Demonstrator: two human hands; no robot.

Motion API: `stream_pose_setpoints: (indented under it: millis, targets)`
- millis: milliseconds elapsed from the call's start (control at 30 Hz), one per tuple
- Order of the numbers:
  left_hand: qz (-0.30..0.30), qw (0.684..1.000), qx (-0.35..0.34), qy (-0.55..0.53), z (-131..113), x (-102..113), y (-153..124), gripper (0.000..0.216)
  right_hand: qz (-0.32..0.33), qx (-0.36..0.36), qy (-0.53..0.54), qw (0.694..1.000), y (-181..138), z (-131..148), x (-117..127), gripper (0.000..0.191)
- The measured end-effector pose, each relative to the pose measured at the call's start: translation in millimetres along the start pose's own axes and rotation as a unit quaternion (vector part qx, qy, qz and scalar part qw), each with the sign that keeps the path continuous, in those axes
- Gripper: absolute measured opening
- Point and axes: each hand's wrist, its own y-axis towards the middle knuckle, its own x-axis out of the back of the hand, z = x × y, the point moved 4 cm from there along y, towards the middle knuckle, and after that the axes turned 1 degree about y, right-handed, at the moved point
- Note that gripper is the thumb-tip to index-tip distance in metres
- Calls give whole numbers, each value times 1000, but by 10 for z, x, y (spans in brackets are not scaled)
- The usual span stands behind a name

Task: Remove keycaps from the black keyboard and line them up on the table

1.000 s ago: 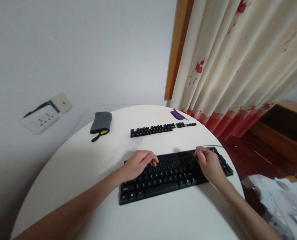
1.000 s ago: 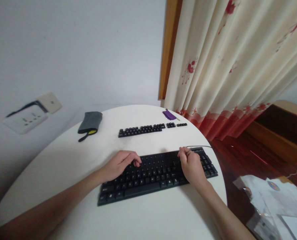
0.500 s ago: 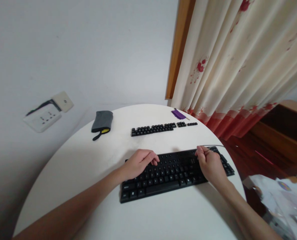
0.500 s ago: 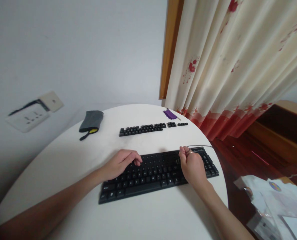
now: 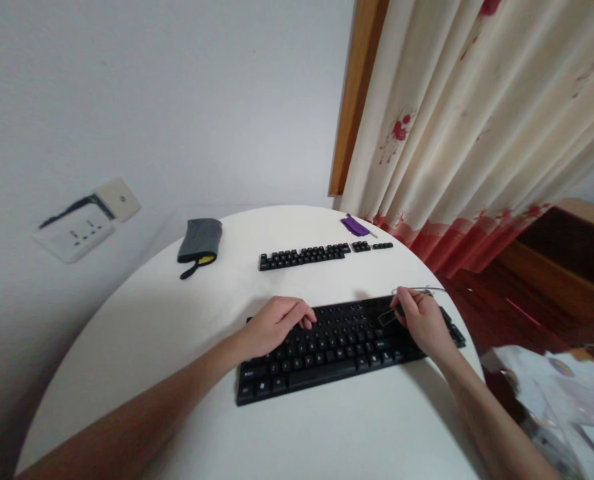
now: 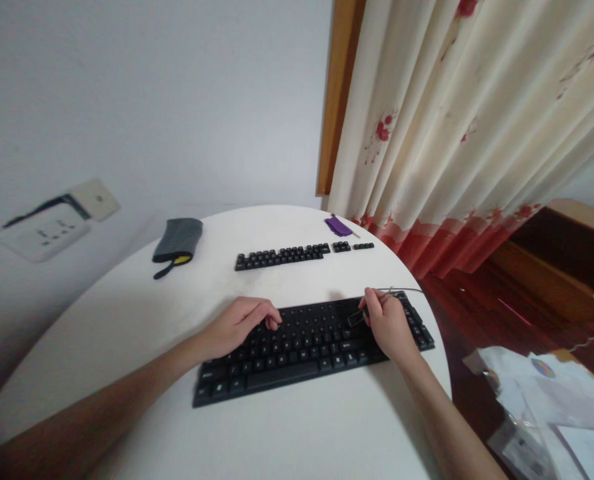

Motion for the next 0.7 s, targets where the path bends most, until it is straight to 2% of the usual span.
stream_pose_setpoints:
  millis: [133, 300, 367, 433, 600, 700]
  targets:
    - [3, 1000, -1, 4, 3, -1, 7, 41, 1, 10, -11, 1000, -35, 2, -61, 46]
    - [3, 1000, 4, 4, -7, 2, 6, 41, 9, 104, -172, 980, -151, 177, -171, 43]
    - [2, 1000, 5, 4, -11, 3, 6, 41, 8, 121, -240, 963, -177, 223, -194, 41]
    - [0, 1000, 6, 2, -12, 2, 5, 41, 5, 118, -260, 958, -174, 226, -186, 40]
    - [0, 1000, 2, 0, 1, -1, 2, 39, 1, 75, -115, 991, -101, 111, -111, 47]
    - [2, 1000, 1, -1, 12, 0, 0, 39, 6, 40, -38, 998, -71, 47, -106, 50]
